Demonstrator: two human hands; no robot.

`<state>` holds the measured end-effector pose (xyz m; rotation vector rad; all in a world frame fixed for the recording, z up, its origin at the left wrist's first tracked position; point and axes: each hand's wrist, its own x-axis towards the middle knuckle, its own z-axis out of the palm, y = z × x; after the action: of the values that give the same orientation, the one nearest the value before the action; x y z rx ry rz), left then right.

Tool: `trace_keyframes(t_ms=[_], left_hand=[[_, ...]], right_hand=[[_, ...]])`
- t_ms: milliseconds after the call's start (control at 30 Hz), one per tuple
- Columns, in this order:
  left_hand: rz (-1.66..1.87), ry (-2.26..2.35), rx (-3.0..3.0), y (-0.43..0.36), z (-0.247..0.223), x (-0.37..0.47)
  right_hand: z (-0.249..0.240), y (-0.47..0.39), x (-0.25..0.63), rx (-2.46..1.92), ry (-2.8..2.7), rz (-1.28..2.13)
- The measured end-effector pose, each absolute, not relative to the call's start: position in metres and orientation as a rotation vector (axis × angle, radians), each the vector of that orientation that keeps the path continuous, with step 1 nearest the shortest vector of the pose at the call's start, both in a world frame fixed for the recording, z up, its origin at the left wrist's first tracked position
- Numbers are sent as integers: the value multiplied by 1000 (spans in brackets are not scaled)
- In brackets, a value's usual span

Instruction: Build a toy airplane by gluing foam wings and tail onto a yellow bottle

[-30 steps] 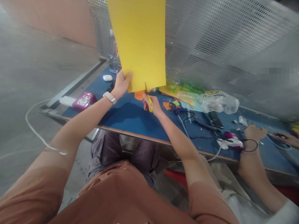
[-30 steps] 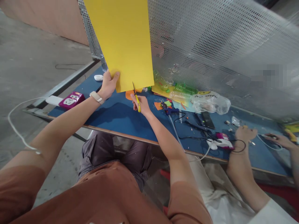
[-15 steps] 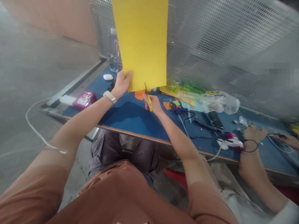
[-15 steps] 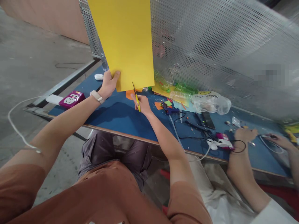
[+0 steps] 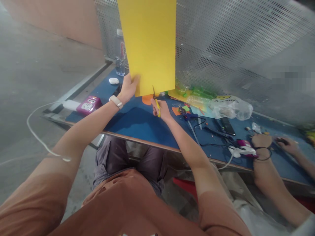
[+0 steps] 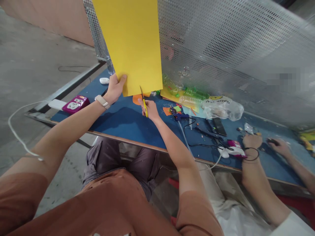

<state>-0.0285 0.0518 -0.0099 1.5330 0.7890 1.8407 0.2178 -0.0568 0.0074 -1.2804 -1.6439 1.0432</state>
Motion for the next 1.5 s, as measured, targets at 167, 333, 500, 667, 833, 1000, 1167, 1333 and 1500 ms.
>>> trace_keyframes(t_ms=[167, 333, 500, 667, 833, 1000, 1167, 1333, 1500], left_hand=[[1824, 804, 1554, 51, -11, -30], [1835, 798, 1522, 52, -11, -30], [1818, 822, 1497, 52, -11, -29], [1808, 771, 1474, 55, -13, -30], [1814, 748, 1468, 53, -13, -29], [1798, 736, 1455, 52, -16, -27], [1774, 753, 1422, 52, -16, -26], [1766, 694, 1378, 44, -7, -23], [1755, 698, 1372, 45, -8, -22]], right_hand=[[0, -52, 223, -1260, -1686, 1007], [-3, -50, 225, -1248, -1694, 998], [-5, -50, 226, -1187, -1708, 998], [-3, -50, 226, -1218, -1701, 988], [0, -53, 222, -1281, -1677, 999], [2, -56, 218, -1254, -1638, 1045], [2, -56, 217, -1261, -1619, 1034], [-1, -52, 218, -1279, -1622, 1014], [-4, -51, 219, -1279, -1623, 1018]])
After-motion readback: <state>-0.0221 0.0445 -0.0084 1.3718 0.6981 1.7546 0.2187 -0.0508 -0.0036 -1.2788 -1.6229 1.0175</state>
